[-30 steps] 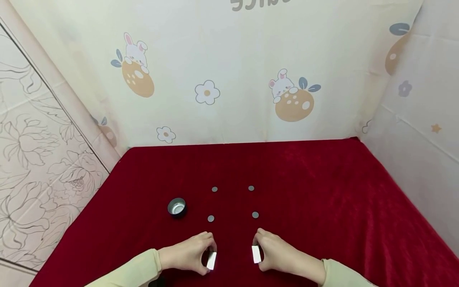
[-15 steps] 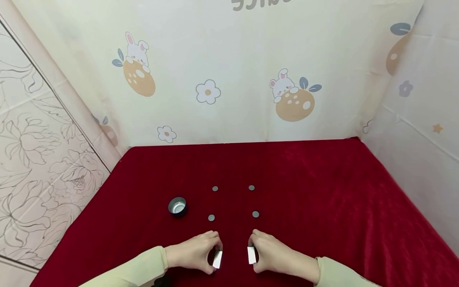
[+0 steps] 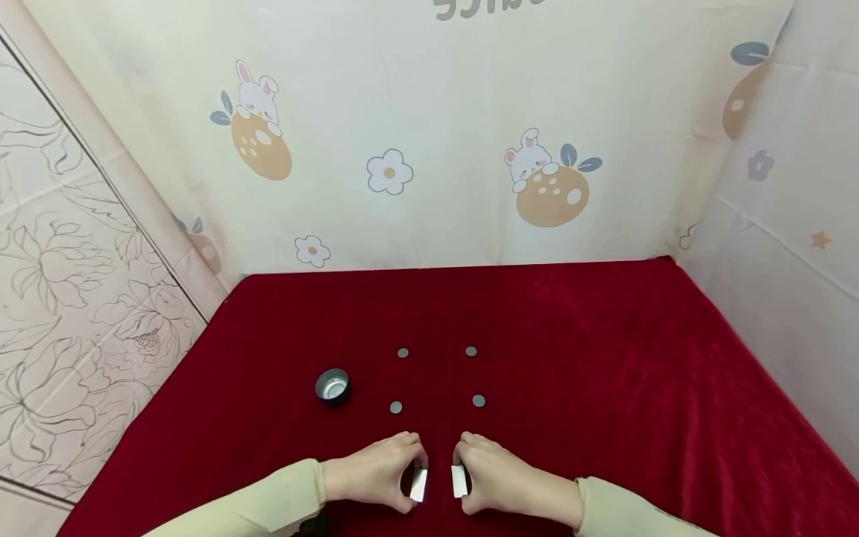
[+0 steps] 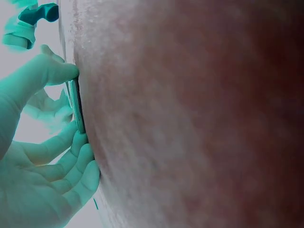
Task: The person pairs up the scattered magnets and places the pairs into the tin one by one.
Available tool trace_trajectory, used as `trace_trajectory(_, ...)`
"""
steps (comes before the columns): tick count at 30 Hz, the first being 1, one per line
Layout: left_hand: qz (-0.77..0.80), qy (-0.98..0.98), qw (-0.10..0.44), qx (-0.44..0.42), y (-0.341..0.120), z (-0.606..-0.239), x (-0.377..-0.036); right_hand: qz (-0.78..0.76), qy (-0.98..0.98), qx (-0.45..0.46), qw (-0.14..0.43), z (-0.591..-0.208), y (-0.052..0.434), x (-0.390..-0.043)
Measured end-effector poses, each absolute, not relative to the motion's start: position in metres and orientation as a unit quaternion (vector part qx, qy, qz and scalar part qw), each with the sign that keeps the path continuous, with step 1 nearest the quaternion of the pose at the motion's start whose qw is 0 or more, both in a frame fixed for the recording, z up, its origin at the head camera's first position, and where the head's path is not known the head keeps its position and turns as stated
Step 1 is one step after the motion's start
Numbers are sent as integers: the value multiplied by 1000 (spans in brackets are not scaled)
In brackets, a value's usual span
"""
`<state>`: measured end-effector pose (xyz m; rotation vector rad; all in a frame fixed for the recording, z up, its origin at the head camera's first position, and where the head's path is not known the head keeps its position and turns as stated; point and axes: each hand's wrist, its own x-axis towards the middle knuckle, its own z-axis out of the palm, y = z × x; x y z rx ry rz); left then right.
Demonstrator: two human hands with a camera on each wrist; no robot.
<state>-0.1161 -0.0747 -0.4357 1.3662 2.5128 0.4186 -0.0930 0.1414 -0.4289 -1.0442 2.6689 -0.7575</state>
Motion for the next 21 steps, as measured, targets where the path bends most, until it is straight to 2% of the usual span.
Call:
trace_trajectory(18, 164, 874, 132, 439, -62, -438, -114, -217, 899, -375, 68, -429, 124, -93)
trace_trajectory(21, 170, 875, 135, 433, -63, -438, -113, -231, 900, -361, 80, -429, 124, -93)
